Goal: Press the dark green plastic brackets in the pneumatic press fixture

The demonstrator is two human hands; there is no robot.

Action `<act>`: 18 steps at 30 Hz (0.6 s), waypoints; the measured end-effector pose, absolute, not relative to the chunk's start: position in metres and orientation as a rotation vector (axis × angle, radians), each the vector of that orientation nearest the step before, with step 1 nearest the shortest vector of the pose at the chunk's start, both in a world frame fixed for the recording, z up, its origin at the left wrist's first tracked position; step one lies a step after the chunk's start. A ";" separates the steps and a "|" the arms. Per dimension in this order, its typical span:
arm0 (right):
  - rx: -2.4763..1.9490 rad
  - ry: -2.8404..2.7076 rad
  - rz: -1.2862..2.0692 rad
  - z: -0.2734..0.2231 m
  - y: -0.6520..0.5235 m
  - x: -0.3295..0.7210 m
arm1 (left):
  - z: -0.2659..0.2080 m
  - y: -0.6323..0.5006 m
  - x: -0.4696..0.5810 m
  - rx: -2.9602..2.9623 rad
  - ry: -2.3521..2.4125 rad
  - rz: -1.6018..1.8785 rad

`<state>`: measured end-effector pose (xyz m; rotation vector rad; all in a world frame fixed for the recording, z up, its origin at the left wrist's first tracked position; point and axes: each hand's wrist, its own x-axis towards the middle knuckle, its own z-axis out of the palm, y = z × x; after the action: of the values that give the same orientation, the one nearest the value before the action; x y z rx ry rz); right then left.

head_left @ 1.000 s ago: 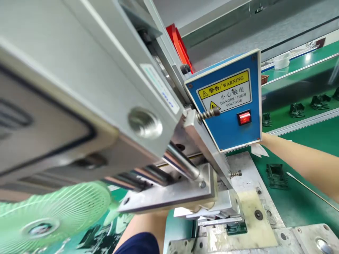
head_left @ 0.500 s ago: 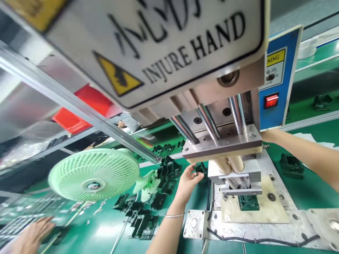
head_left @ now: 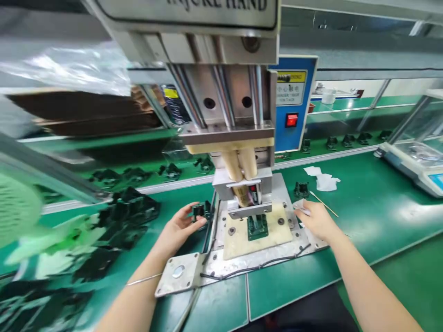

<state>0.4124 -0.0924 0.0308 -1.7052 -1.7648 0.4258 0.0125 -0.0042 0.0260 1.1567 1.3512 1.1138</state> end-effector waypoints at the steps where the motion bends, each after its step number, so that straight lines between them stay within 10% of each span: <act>1: -1.734 -1.788 0.435 0.030 -0.090 0.413 | 0.026 -0.004 0.013 1.163 1.363 1.103; 18: -1.805 -1.741 0.442 0.039 -0.100 0.421 | 0.008 -0.001 0.007 1.256 1.224 1.137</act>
<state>0.4214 -0.0995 0.0391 -1.8053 -1.7413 0.4421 0.0074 -0.0007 0.0076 1.2558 1.2237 1.1368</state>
